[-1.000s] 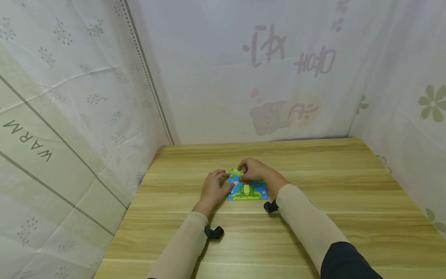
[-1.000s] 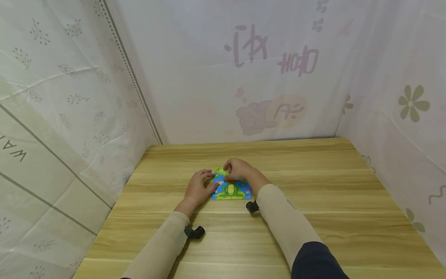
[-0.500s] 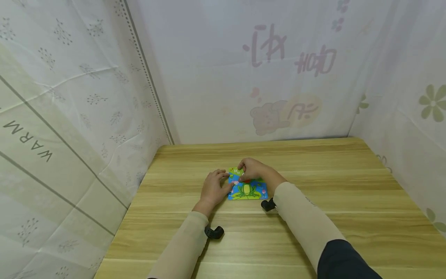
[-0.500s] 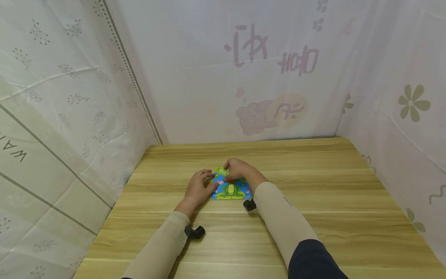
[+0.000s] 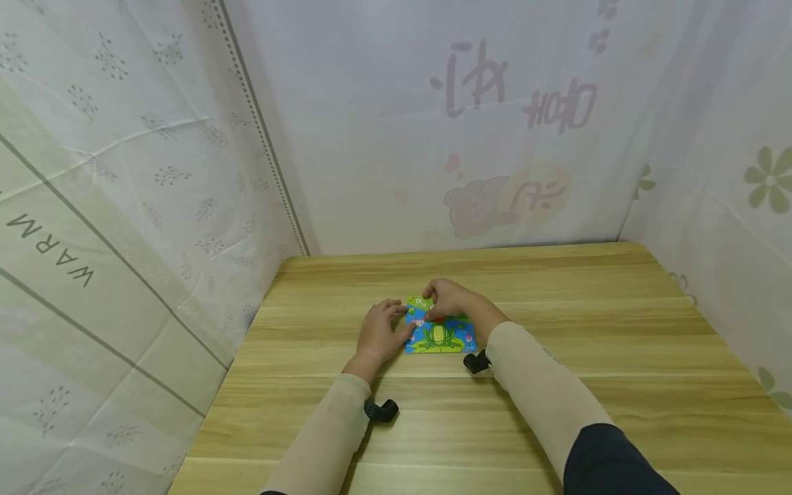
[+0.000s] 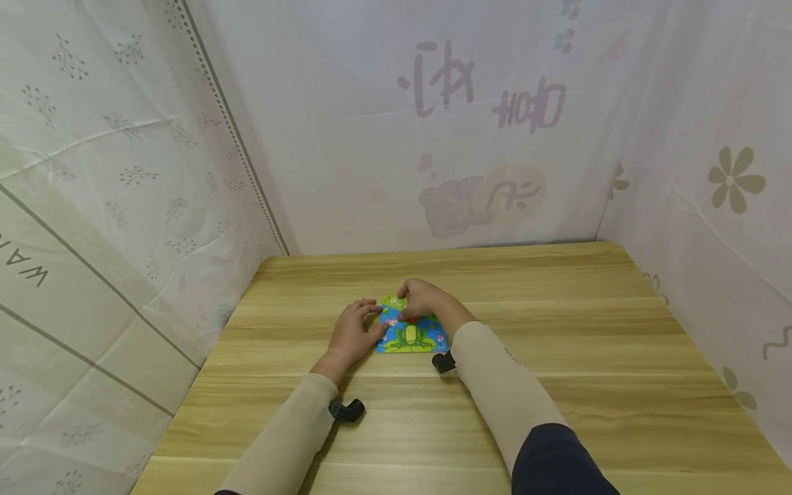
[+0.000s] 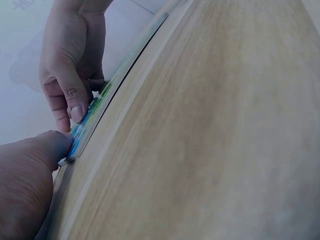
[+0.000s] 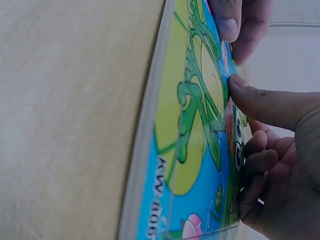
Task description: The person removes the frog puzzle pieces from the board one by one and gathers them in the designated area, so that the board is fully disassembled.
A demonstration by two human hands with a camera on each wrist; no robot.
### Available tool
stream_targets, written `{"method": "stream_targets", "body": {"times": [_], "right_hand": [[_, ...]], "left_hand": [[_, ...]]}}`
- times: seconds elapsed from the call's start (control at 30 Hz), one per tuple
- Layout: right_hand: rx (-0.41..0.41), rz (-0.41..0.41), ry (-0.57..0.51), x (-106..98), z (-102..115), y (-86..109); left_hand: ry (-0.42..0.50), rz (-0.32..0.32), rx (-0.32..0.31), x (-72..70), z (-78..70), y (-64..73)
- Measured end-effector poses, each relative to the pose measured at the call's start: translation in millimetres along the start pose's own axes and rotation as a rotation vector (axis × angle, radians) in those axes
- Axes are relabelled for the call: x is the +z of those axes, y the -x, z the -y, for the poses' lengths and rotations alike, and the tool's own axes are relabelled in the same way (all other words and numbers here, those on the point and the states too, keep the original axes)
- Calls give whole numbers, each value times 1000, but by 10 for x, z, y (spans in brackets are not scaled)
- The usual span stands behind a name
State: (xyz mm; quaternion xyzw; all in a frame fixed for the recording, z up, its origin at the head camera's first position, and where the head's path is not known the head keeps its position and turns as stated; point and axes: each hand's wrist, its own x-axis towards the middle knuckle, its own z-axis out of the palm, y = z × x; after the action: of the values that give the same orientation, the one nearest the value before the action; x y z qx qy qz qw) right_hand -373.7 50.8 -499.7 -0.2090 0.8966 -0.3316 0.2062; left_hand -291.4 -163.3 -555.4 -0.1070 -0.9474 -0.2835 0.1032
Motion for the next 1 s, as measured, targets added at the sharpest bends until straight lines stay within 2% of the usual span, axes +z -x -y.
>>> {"method": "stream_targets", "body": {"times": [0.3, 1.0], "right_hand": [[-9, -26, -52, 13, -40, -7], [14, -145, -49, 73, -123, -37]], "left_hand": [[5, 7, -7, -8, -8, -3], [-7, 14, -21, 5, -4, 1]]}}
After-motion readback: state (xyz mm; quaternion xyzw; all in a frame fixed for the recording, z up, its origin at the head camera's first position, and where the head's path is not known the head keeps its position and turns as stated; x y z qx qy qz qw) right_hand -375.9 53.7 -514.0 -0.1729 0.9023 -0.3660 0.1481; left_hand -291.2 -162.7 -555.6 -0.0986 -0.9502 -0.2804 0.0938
